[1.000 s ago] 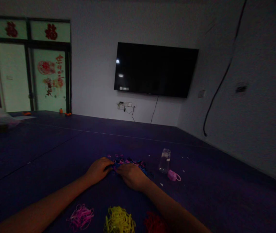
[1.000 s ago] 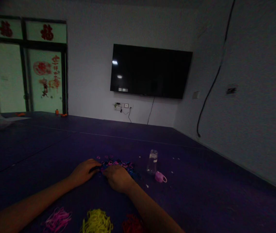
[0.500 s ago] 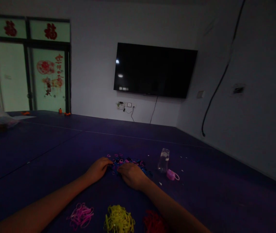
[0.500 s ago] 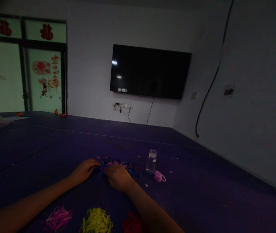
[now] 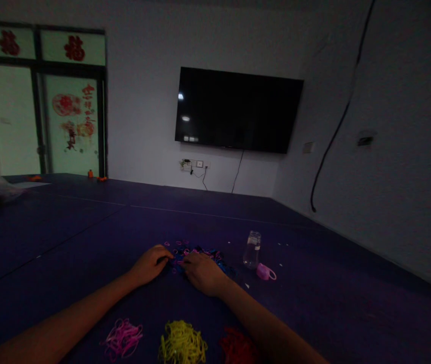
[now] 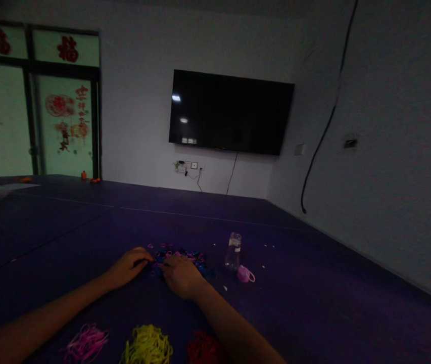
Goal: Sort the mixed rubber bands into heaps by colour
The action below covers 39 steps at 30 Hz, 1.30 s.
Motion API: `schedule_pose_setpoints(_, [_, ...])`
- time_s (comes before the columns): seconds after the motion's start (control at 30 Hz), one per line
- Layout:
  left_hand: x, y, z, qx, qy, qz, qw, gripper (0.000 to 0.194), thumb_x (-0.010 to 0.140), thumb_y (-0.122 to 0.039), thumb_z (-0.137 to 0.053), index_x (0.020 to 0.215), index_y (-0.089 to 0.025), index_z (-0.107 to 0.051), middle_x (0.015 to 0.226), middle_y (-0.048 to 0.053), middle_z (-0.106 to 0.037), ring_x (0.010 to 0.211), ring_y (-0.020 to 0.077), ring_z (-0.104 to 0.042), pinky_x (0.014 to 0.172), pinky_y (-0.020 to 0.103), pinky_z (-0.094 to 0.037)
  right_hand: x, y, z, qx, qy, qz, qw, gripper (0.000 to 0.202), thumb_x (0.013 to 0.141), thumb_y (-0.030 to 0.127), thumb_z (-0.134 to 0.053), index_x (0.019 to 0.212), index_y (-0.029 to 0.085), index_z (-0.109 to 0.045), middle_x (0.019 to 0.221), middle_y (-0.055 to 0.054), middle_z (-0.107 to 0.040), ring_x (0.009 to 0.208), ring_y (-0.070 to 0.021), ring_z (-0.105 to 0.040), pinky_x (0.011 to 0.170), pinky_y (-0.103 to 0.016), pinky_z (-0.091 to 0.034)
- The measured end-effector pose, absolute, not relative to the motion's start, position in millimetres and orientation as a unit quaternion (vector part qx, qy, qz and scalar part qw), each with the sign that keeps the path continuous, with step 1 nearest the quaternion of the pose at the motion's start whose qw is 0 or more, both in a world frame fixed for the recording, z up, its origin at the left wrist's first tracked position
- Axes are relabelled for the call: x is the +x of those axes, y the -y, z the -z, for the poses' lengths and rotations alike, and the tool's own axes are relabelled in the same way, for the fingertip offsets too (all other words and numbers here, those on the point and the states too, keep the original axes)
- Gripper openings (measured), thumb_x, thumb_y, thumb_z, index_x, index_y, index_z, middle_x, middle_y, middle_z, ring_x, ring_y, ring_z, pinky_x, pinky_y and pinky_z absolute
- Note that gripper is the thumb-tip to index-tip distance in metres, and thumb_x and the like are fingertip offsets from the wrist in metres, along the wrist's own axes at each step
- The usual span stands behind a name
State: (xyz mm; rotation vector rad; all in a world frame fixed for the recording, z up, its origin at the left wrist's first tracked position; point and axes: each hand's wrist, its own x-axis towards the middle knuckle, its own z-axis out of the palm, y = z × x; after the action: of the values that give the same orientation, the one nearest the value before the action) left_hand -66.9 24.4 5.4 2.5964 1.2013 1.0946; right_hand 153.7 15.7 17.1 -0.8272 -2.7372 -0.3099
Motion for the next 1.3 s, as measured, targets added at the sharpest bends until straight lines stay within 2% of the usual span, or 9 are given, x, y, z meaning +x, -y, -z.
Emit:
schedule_pose_setpoints(0.27, [-63.5, -19.5, -9.6, 0.888, -0.333, -0.318, -0.001, 0.019, 0.075, -0.008, -0.053, 0.075, -0.019, -0.068, 0.089, 0.005, -0.070, 0.090, 0.0200, -0.060, 0.081, 0.033, -0.045, 156.0, -17.6, -14.3, -0.289, 0.940, 0.102, 0.152, 0.024, 0.087, 0.020, -0.042, 0.103, 0.016, -0.060, 0.106, -0.009, -0.060, 0.098, -0.0195, -0.053, 0.084, -0.031, -0.039])
schedule_pose_setpoints(0.47, [-61.8, -19.1, -9.9, 0.892, -0.331, -0.308, -0.009, 0.024, 0.077, -0.008, -0.051, 0.088, -0.019, -0.069, 0.092, 0.006, -0.070, 0.088, 0.0198, -0.060, 0.080, 0.034, -0.047, 156.1, -17.6, -14.4, -0.293, 0.939, 0.098, 0.152, 0.022, 0.087, 0.019, -0.042, 0.100, 0.016, -0.060, 0.105, -0.009, -0.061, 0.098, -0.0189, -0.054, 0.086, -0.031, -0.038])
schedule_pose_setpoints(0.67, [-65.0, -24.0, -6.5, 0.860, -0.357, -0.365, 0.016, 0.023, 0.080, -0.012, -0.050, 0.092, -0.018, -0.068, 0.092, 0.006, -0.070, 0.091, 0.0189, -0.061, 0.083, 0.034, -0.047, 155.6, -15.7, -15.9, -0.298, 0.938, 0.094, 0.149, 0.021, 0.087, 0.018, -0.043, 0.098, 0.016, -0.060, 0.104, -0.009, -0.061, 0.097, -0.0192, -0.055, 0.084, -0.030, -0.039])
schedule_pose_setpoints(0.97, [-70.3, -31.5, -3.6, 0.806, -0.427, -0.409, 0.008, 0.019, 0.079, -0.013, -0.050, 0.072, -0.018, -0.067, 0.082, 0.005, -0.070, 0.084, 0.0191, -0.063, 0.083, 0.034, -0.047, 155.7, -18.8, -13.3, -0.299, 0.937, 0.095, 0.152, 0.021, 0.086, 0.017, -0.043, 0.098, 0.016, -0.060, 0.104, -0.009, -0.061, 0.096, -0.0187, -0.055, 0.085, -0.030, -0.040])
schedule_pose_setpoints(1.3, [-63.5, -16.5, -13.2, 0.866, -0.351, -0.356, 0.014, 0.017, 0.076, -0.010, -0.053, 0.070, -0.019, -0.066, 0.087, 0.004, -0.069, 0.087, 0.0180, -0.060, 0.081, 0.031, -0.045, 156.7, -15.5, -15.6, -0.297, 0.937, 0.090, 0.158, 0.024, 0.086, 0.017, -0.041, 0.100, 0.015, -0.060, 0.107, -0.010, -0.061, 0.097, -0.0187, -0.055, 0.085, -0.030, -0.040])
